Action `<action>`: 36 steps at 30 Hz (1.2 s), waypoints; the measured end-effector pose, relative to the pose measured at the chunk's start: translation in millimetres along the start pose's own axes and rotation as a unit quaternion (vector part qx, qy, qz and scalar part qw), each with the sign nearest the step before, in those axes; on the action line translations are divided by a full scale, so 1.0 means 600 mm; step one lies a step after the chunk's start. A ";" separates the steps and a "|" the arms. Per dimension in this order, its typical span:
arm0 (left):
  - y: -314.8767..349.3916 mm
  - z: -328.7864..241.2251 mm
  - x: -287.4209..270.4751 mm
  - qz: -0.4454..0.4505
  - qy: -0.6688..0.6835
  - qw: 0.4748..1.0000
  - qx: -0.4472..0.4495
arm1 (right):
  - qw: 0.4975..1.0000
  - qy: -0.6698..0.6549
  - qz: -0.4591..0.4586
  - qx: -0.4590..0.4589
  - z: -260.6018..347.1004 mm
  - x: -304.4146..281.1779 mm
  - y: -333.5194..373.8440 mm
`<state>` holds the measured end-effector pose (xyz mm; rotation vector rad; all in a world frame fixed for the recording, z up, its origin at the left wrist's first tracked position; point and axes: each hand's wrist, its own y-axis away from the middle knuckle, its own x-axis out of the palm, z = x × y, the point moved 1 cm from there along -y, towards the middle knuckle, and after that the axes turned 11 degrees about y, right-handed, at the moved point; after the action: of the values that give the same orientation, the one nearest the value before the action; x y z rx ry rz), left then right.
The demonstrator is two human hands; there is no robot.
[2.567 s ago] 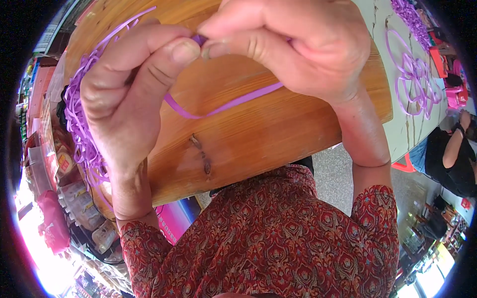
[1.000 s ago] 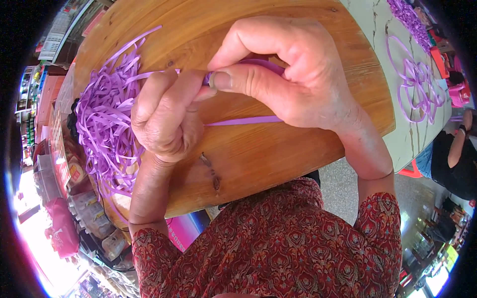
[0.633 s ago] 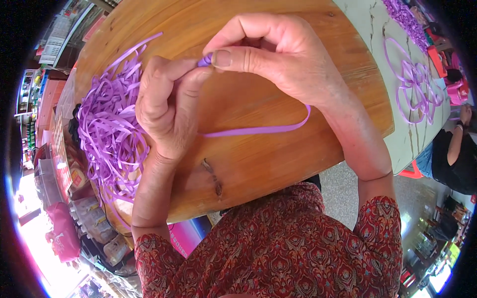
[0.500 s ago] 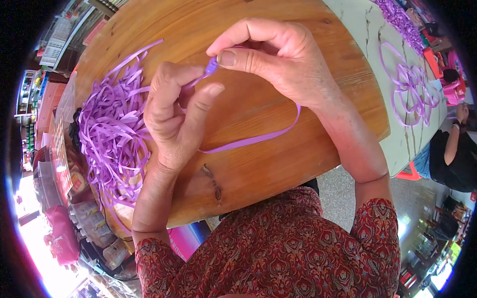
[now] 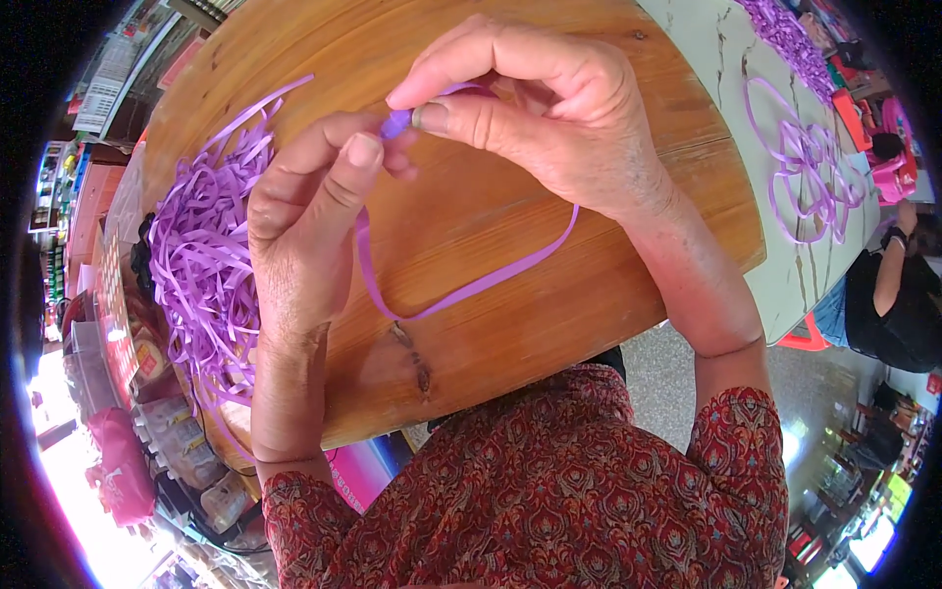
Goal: The person picks up purple ribbons one at a time from a pile on a wooden table and ties a series of knots in each one by hand. They form a small, tight knot at one end and continue tying knots along the length of the ribbon before setting it aside.
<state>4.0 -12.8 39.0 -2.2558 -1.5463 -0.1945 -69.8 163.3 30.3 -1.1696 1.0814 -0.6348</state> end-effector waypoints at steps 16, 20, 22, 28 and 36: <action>0.003 0.009 -0.008 -0.025 -0.034 0.997 0.067 | 0.810 0.023 -0.108 0.576 0.109 0.023 -0.071; 0.003 0.008 -0.007 0.006 -0.119 0.988 0.097 | 0.815 0.069 -0.068 0.572 0.110 0.016 -0.075; 0.005 0.005 -0.006 0.008 -0.127 0.987 0.095 | 0.832 0.114 -0.024 0.542 0.111 0.016 -0.077; 0.005 0.007 0.001 -0.004 -0.115 0.991 0.066 | 0.998 0.058 -0.036 -0.002 0.006 0.004 0.000; 0.007 0.009 -0.009 -0.003 -0.167 0.981 0.098 | 0.867 0.117 -0.031 0.484 0.099 0.023 -0.053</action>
<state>5.4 -16.6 31.2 -2.2068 -1.6492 0.3391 -6.0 165.6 56.6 -0.2452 0.7391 -1.2100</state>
